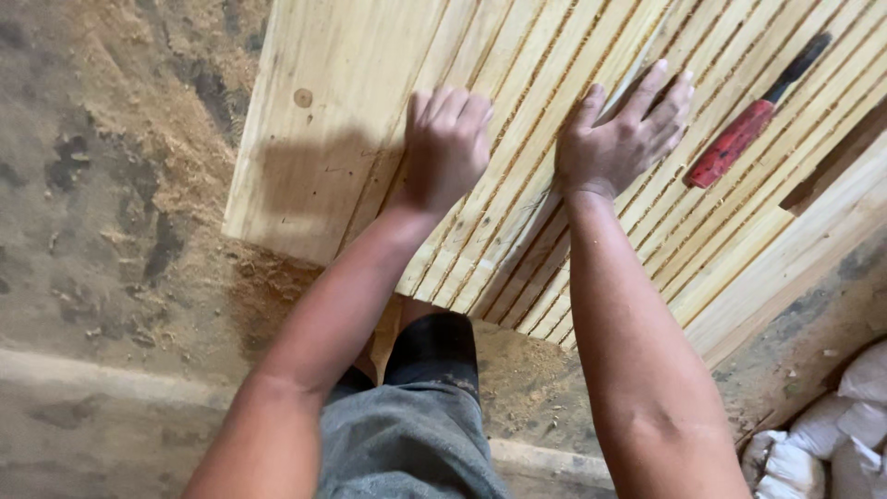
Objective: The person uses a chisel and mallet to carve grooves into a wooden board. They repeatedly strike the chisel to deepen the grooves and then scrape the surface with the chisel to remove wood shavings.
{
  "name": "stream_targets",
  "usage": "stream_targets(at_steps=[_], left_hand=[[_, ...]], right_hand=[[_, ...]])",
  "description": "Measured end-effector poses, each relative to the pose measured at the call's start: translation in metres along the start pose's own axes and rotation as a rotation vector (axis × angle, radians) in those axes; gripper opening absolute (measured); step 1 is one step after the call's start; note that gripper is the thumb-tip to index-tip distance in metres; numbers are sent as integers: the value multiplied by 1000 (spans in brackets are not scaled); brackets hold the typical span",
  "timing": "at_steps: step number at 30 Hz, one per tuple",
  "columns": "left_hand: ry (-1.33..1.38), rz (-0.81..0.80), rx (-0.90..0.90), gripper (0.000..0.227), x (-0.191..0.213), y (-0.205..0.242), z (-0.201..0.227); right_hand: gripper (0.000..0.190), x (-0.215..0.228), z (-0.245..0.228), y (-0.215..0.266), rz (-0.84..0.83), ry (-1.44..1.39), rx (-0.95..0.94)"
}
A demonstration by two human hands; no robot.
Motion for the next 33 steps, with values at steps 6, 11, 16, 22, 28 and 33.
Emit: stream_targets(at_steps=[6, 11, 16, 22, 28, 33], left_hand=[[-69, -75, 109, 8, 40, 54, 13], [-25, 28, 8, 7, 6, 13, 4], [-48, 28, 48, 8, 3, 31, -1], [-57, -38, 62, 11, 19, 56, 2], [-90, 47, -45, 7, -6, 1, 6], [-62, -90, 89, 25, 18, 50, 6]], right_hand=[[74, -7, 7, -1, -21, 39, -28], [74, -7, 3, -1, 18, 4, -5], [74, -6, 2, -1, 26, 4, 14], [74, -8, 5, 0, 26, 3, -1], [73, -6, 3, 1, 45, 0, 15], [75, -10, 4, -4, 41, 19, 18]])
Point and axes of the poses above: each hand's wrist, its own y-axis away from the middle knuckle, its own x-axis out of the back of the hand, z = x × y, the point moved 2 cm from there along -y, towards the middle knuckle, and after that the axes turned 1 degree about z, right-handed, at the moved point
